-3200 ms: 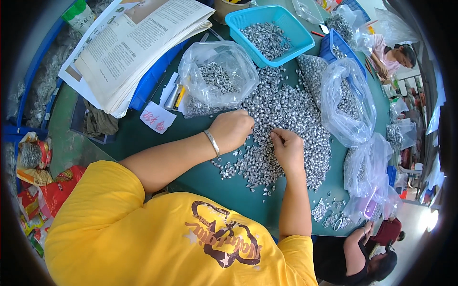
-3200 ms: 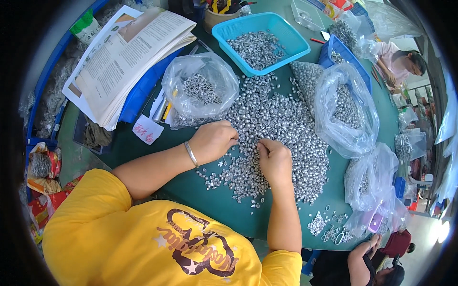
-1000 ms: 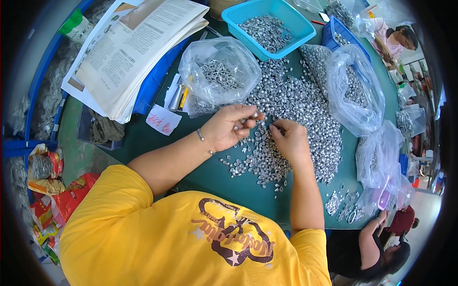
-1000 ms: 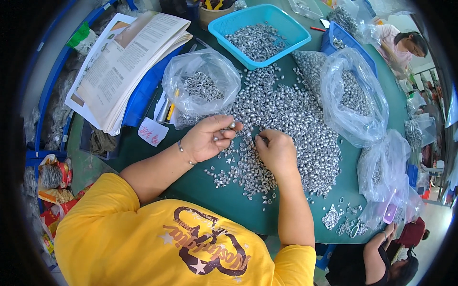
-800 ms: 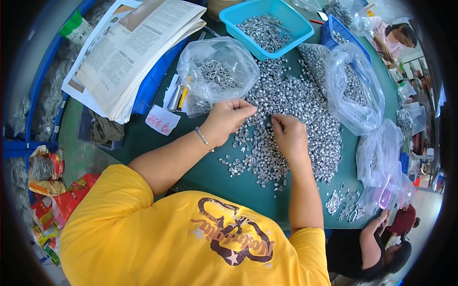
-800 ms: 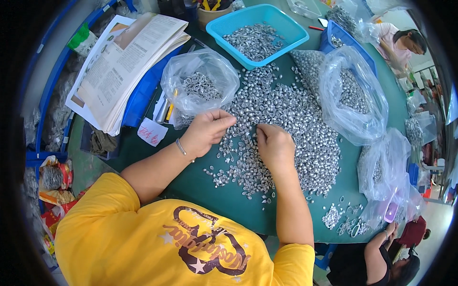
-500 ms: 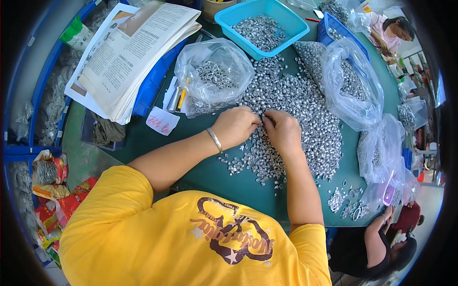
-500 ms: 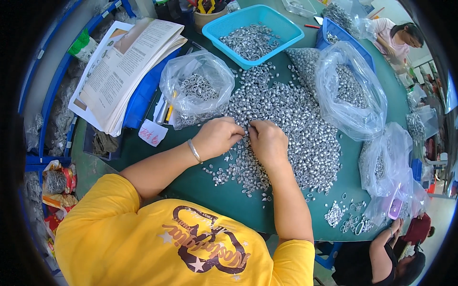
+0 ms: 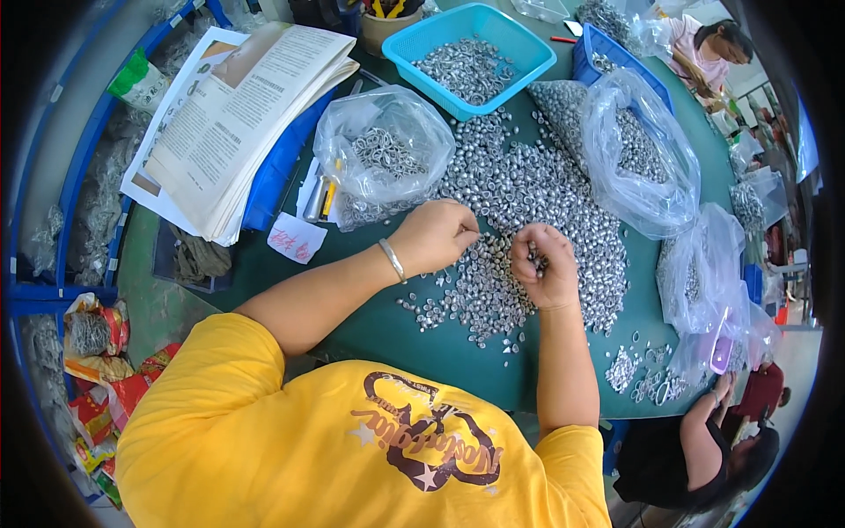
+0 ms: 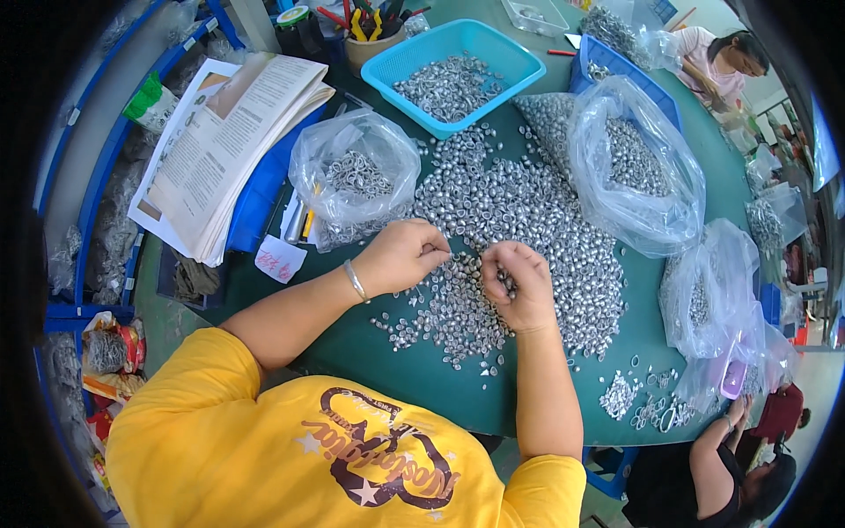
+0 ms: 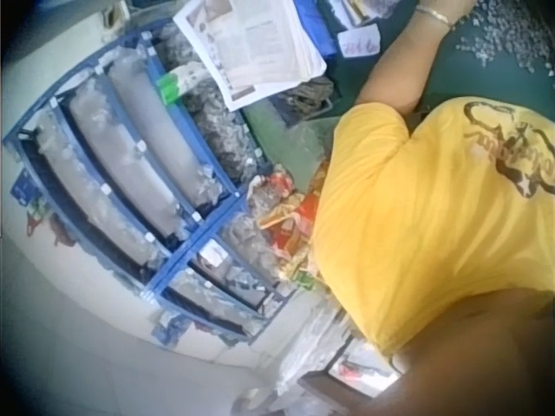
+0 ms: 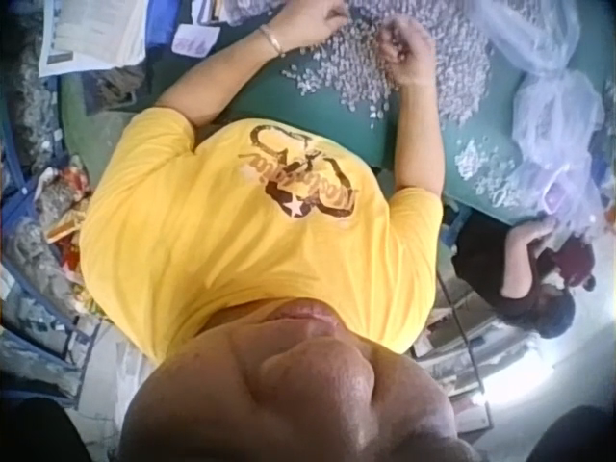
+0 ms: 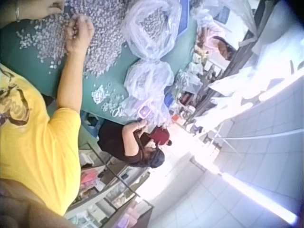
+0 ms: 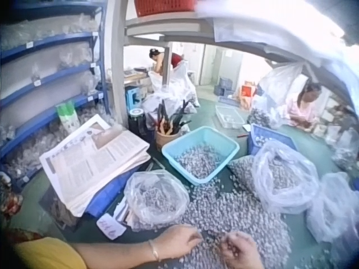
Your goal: The person picks up small metal parts from a large pile on a table and places them into different containers or separate piles on the work surface.
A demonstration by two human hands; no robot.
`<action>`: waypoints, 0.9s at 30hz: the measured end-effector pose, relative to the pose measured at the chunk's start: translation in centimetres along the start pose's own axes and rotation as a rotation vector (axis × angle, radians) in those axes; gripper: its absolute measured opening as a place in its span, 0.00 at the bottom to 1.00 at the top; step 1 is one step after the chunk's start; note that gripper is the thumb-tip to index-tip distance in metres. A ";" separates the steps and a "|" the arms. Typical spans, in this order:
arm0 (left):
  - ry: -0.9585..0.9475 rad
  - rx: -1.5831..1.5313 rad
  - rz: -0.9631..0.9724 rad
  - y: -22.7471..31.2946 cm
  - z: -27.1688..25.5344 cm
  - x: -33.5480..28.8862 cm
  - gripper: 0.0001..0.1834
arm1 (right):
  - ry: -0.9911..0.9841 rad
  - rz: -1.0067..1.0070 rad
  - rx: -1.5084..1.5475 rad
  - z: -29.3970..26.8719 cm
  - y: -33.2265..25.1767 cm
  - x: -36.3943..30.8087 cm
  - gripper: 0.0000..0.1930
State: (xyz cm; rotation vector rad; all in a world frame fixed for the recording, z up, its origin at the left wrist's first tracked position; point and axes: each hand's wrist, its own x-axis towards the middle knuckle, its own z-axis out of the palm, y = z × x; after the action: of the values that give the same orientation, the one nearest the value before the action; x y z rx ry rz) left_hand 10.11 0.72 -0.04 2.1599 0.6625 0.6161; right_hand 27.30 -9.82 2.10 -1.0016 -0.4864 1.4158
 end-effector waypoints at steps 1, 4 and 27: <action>0.005 0.007 0.002 0.1 -0.4 0.1 0.07 | 0.098 0.011 -0.220 0.3 -0.3 0.4 0.06; -0.205 -1.274 -0.548 0.3 -1.6 -0.3 0.07 | 0.200 -0.373 -0.940 0.3 1.2 2.2 0.05; -0.117 0.201 0.007 0.1 -0.4 -1.3 0.07 | 0.015 -0.606 -1.559 2.3 2.4 -0.3 0.05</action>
State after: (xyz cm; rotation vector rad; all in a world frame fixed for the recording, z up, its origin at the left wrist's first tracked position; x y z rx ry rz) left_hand 8.93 0.01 -0.01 2.3648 0.6774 0.4381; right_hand 24.04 -9.76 1.45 -1.7917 -1.8245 0.2587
